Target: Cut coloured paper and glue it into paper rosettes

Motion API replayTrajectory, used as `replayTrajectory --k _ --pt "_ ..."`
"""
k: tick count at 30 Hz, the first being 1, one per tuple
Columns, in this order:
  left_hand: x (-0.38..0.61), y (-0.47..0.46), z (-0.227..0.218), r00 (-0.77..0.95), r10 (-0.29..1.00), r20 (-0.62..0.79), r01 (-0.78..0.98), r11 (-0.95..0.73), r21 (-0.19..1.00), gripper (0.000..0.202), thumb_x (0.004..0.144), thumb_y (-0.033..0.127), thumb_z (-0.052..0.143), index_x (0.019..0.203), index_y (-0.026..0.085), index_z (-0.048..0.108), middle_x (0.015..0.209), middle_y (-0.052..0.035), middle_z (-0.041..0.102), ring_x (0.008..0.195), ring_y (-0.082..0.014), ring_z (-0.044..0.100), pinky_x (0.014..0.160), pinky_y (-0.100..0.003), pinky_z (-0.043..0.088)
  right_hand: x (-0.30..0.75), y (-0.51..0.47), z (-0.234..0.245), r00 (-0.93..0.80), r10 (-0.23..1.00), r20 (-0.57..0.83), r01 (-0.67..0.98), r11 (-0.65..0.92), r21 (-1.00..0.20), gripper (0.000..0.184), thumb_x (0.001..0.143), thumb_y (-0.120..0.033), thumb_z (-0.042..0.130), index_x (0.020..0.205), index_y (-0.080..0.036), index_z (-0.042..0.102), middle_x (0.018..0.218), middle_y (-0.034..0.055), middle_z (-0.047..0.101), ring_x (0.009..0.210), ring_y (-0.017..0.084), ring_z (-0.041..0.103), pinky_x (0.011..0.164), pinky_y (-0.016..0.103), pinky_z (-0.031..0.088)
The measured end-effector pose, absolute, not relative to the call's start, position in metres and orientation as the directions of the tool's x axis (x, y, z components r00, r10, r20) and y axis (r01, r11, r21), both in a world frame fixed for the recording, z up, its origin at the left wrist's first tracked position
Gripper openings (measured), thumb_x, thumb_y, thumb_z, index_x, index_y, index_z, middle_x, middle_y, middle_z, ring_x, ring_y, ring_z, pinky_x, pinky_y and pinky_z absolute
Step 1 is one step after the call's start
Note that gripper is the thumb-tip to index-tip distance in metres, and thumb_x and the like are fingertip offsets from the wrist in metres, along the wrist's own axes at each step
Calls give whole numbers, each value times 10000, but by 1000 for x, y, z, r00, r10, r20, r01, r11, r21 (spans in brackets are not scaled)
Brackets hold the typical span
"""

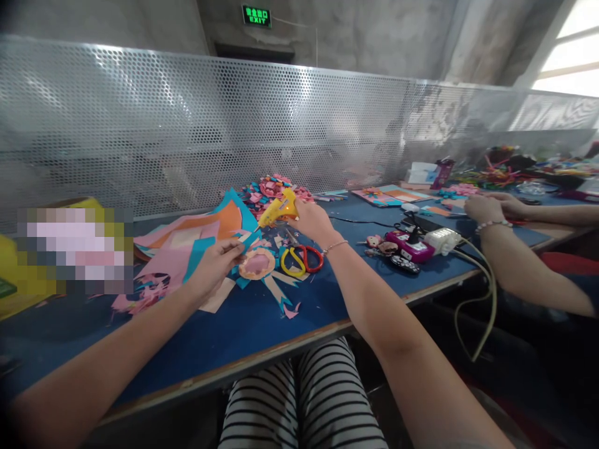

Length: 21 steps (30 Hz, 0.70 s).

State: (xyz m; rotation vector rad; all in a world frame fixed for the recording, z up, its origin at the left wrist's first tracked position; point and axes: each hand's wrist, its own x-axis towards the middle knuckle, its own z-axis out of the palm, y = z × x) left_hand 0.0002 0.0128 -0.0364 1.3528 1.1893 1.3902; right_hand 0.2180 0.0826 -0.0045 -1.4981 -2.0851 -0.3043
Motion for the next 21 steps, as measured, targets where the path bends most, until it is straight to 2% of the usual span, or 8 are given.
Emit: replayTrajectory --k 6,15,21 --pt "1 11 -35 -66 979 194 70 -189 979 264 575 395 710 650 163 608 594 14 562 554 -101 513 551 -233 400 218 84 -4 -247 832 497 930 347 -119 385 815 -346 478 1113 -102 493 987 159 645 927 254 595 703 281 393" --pt "-1 12 -36 -60 976 208 78 -203 976 327 552 447 728 661 162 611 612 8 580 576 -110 528 583 -244 422 222 88 -4 -294 814 502 923 377 -72 333 821 -335 492 1063 -108 513 991 152 634 886 246 601 675 284 395" --pt "-2 13 -35 -70 977 203 27 -202 979 352 522 460 750 647 165 604 601 12 568 575 -109 529 572 -240 427 221 83 -1 -307 818 486 929 369 -35 359 817 -368 491 1074 -120 529 1019 155 630 928 252 597 699 288 411"
